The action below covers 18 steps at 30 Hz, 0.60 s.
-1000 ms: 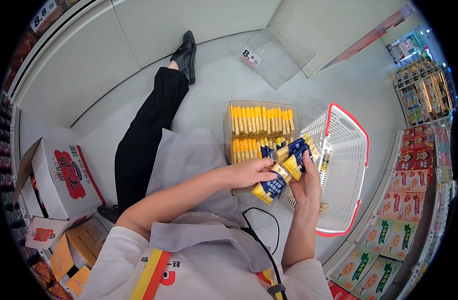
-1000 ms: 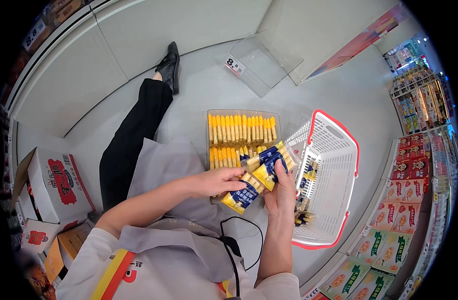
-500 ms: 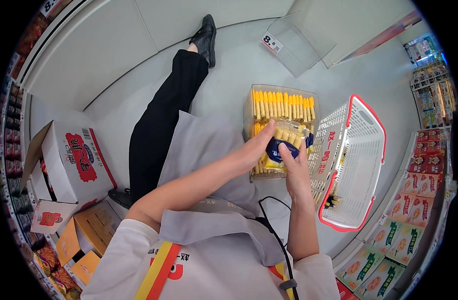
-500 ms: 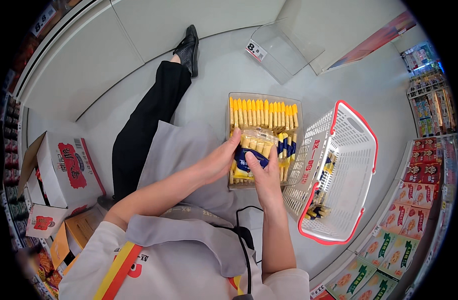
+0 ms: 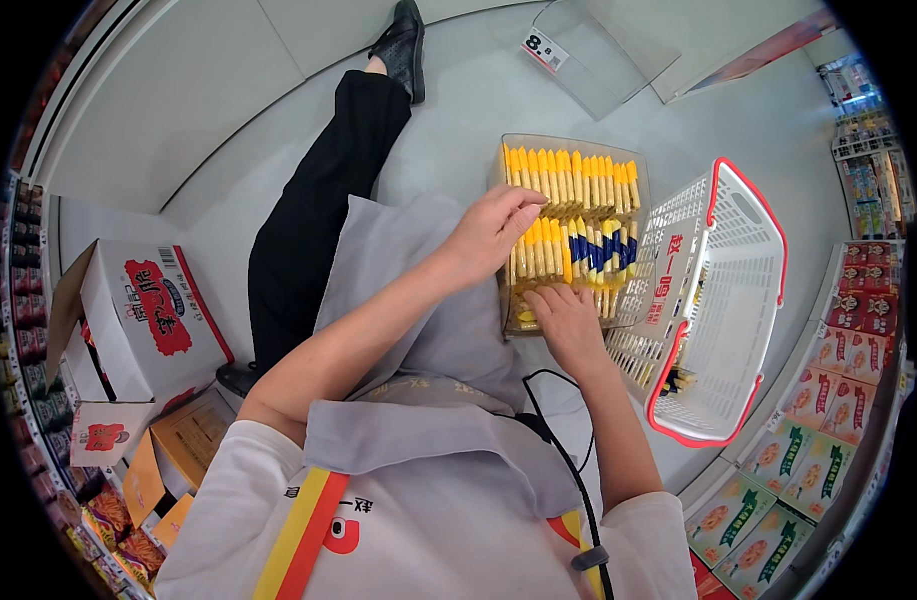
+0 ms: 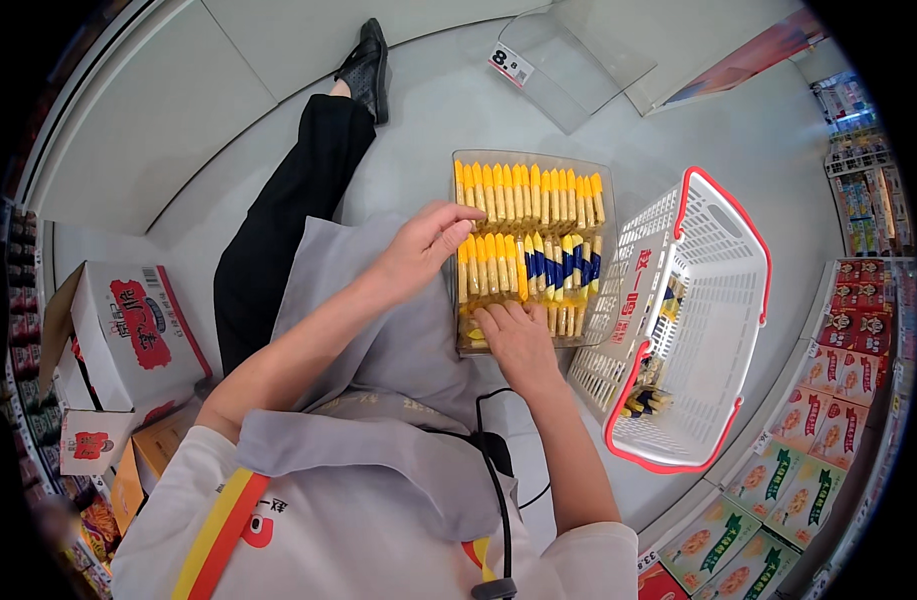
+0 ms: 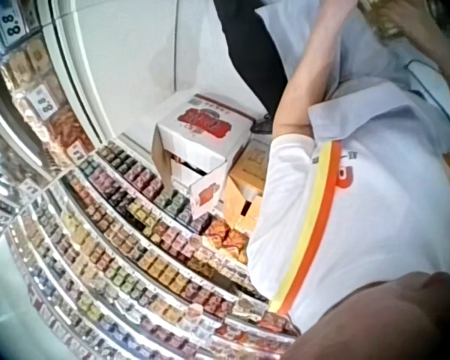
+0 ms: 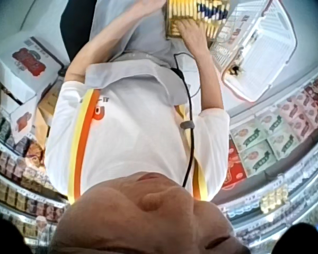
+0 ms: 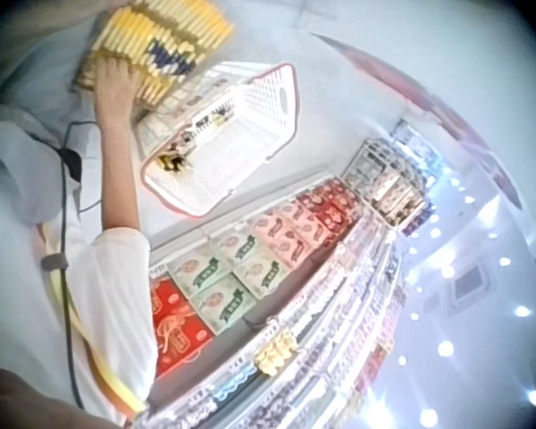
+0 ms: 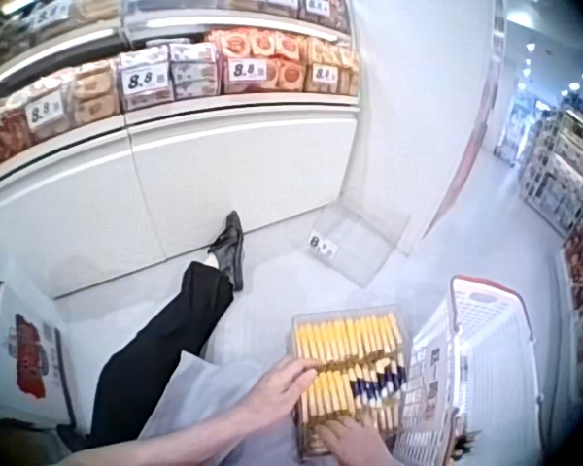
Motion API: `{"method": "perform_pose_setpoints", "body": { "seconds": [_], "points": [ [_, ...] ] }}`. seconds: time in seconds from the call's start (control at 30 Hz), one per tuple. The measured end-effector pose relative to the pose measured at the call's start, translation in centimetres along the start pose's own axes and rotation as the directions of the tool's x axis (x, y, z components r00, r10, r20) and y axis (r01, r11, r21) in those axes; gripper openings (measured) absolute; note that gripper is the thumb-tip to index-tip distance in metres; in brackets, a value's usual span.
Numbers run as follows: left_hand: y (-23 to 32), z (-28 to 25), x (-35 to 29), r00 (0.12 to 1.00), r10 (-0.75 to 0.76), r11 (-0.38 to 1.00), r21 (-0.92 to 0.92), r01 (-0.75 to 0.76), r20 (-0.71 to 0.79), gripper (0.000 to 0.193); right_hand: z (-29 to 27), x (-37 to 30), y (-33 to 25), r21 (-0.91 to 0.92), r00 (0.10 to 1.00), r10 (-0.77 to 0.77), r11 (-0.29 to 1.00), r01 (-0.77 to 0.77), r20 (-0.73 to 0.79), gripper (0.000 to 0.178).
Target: The person sits on the floor and transfers packaged snack sticks from a shopping basket into a clear plastic tray. They arrange the items neatly in rows and then place the filled tray back onto a refrigerated shelf.
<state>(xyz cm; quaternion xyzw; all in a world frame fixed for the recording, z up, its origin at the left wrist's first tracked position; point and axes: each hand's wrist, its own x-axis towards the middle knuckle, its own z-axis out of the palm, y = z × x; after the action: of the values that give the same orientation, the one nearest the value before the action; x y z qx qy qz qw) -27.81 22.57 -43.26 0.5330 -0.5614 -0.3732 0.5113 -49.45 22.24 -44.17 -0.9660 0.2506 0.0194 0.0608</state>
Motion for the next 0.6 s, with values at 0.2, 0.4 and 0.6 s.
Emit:
{"method": "perform_pose_setpoints", "body": {
  "seconds": [0.2,0.4,0.6],
  "points": [
    [1.4,0.1,-0.5,0.996,0.027,0.972,0.232,-0.047,0.088,0.025,0.7,-1.3,0.0,-0.047,0.975,0.037,0.998,-0.048,-0.221,0.044],
    [0.9,4.3,-1.7,0.915,0.149,0.812,0.481,-0.330,0.376,0.040,2.5,-1.4,0.3,0.087,0.920,0.227,0.974,-0.210,-0.318,0.029],
    [-0.4,7.1,-3.3,0.813,-0.078,0.422,0.758,-0.497,0.577,0.073,-3.2,-3.1,-0.4,0.425,0.939,0.334,0.864,-0.269,-0.085,0.028]
  ]
}}
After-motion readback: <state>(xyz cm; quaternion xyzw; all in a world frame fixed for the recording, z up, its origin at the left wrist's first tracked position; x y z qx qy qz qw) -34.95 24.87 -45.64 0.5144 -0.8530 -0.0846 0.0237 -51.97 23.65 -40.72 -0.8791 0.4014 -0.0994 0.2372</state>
